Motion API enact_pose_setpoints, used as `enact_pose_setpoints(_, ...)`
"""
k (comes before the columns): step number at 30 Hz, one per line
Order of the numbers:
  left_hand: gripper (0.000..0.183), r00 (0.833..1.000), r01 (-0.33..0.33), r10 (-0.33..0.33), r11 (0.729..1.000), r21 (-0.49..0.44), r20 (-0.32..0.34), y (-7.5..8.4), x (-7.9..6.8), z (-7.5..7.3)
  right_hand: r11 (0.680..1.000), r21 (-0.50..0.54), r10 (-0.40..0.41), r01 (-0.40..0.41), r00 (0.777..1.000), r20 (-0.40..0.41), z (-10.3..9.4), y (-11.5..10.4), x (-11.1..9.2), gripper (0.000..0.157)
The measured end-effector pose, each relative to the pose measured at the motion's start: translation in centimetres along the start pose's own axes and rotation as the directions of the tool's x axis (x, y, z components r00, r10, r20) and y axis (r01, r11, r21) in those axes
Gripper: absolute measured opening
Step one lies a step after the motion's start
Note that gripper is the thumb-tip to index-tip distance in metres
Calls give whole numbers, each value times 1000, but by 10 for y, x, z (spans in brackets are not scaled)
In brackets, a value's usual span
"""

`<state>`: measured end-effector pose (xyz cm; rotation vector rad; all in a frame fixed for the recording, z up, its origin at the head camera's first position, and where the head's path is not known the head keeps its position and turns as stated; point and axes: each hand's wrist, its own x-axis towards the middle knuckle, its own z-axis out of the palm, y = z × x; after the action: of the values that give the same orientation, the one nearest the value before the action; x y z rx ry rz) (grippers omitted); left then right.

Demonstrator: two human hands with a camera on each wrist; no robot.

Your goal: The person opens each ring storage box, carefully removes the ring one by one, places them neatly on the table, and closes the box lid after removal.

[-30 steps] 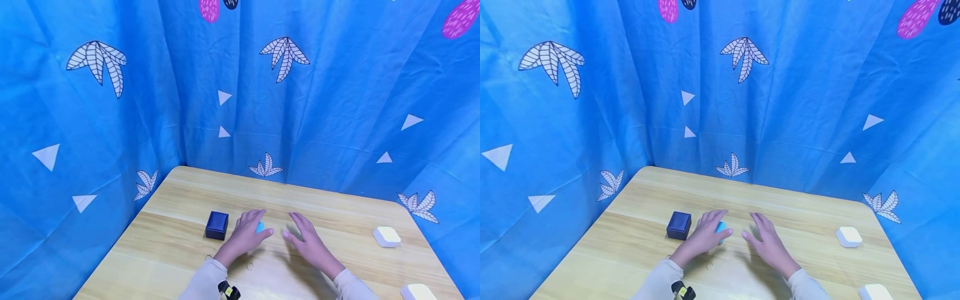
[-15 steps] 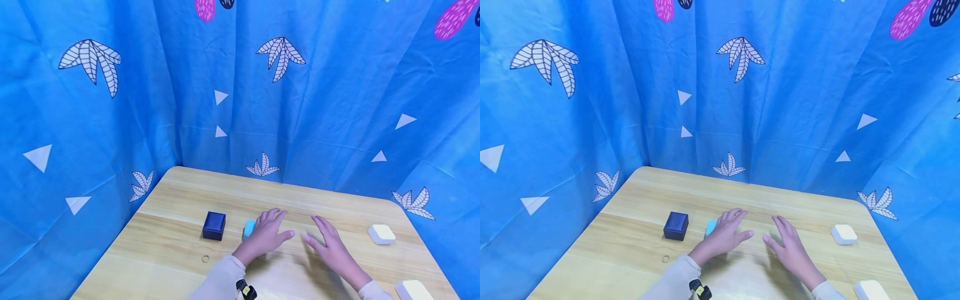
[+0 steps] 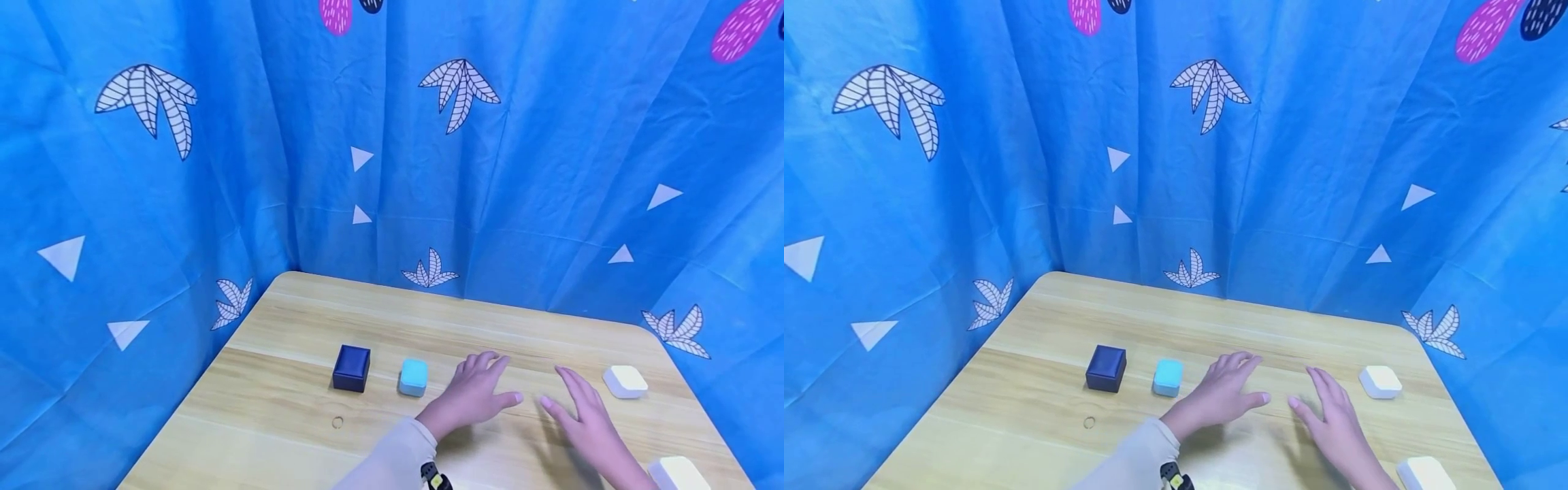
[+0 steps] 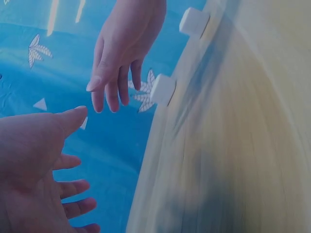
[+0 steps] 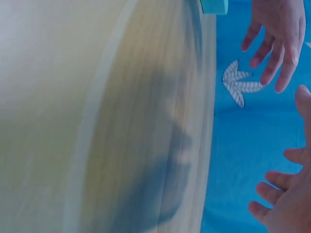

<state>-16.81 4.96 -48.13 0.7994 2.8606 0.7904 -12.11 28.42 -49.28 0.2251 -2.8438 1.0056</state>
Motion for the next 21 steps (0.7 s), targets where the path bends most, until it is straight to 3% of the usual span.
enact_pose_setpoints(9, 70, 996, -74, 71, 995, 62, 49, 30, 11, 19, 997, -25, 78, -79, 996, -41, -23, 27, -28, 78)
enact_pose_setpoints(21, 70, 987, -135, 131, 990, 32, 97, 60, 26, 43, 988, -26, 149, -151, 985, -84, -39, 60, -45, 80)
